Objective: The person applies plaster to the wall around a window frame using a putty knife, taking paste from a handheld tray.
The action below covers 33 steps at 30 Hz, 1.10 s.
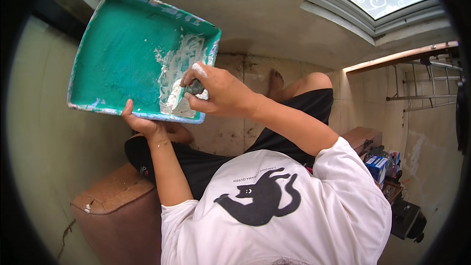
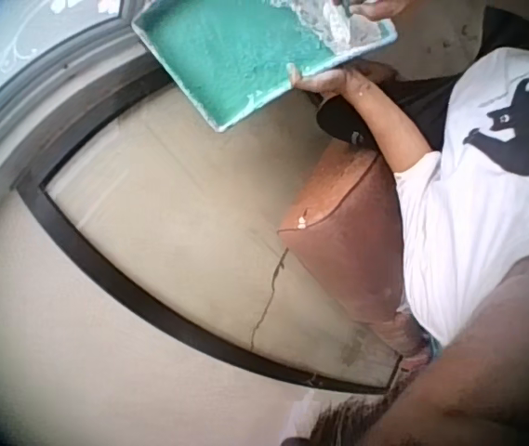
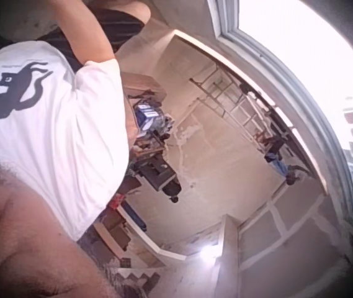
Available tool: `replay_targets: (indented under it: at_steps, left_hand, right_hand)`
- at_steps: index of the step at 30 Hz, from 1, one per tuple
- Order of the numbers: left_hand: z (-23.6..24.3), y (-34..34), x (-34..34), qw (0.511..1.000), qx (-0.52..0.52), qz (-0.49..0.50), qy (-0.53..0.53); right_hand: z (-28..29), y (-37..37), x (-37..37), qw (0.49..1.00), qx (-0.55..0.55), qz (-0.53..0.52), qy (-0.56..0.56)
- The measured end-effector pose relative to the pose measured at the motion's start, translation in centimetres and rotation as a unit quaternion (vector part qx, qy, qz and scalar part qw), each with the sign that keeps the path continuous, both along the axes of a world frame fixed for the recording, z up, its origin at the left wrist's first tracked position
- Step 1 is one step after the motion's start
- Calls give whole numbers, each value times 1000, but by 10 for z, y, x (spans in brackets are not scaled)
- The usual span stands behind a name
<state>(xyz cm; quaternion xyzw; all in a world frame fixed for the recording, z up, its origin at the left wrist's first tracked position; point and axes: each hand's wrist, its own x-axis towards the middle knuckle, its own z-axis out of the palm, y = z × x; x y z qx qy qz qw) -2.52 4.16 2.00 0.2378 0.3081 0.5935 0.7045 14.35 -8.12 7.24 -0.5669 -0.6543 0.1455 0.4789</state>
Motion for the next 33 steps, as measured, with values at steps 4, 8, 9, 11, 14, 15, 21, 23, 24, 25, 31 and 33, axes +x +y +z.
replay_targets:
  at_steps: [4, 8, 9, 11, 14, 15, 21, 23, 24, 25, 31, 33]
  left_hand:
    - [4, -3, -1, 1000, 25, -7, 5]
    - [4, 3, -1, 1000, 18, -16, -3]
    - [3, 3, -1, 1000, 16, -21, -6]
    - [4, 3, 0, 999, 13, -28, -14]
    - [1, 5, 0, 999, 10, -35, -22]
    - [0, 7, 0, 999, 11, -37, -26]
    - [4, 6, 0, 1000, 5, 12, 4]
    - [-1, 9, -2, 1000, 5, 3, -11]
    - [-2, 10, -5, 1000, 11, -2, -23]
    - [-3, 10, -7, 999, 16, -8, -35]
    - [-2, 12, -6, 1000, 14, 5, -25]
    - [-8, 15, -8, 1000, -8, 17, -16]
  right_hand:
    - [9, -15, 6, 998, -52, -13, 35]
    - [14, -29, 15, 996, -70, -30, 46]
    - [14, -32, 16, 996, -60, -36, 56]
    - [12, -38, 18, 996, -39, -44, 73]
    - [11, -43, 19, 993, -5, -49, 109]
    - [12, -44, 20, 994, 0, -55, 97]
    - [6, -52, 23, 992, 42, -73, 90]
    - [-3, -56, 25, 989, 43, -95, 102]
    - [-7, -58, 25, 989, 47, -87, 107]
    - [-12, -60, 27, 989, 50, -81, 112]
    - [-27, -59, 25, 961, 109, -77, 243]
    - [-22, -65, 30, 948, 123, -90, 279]
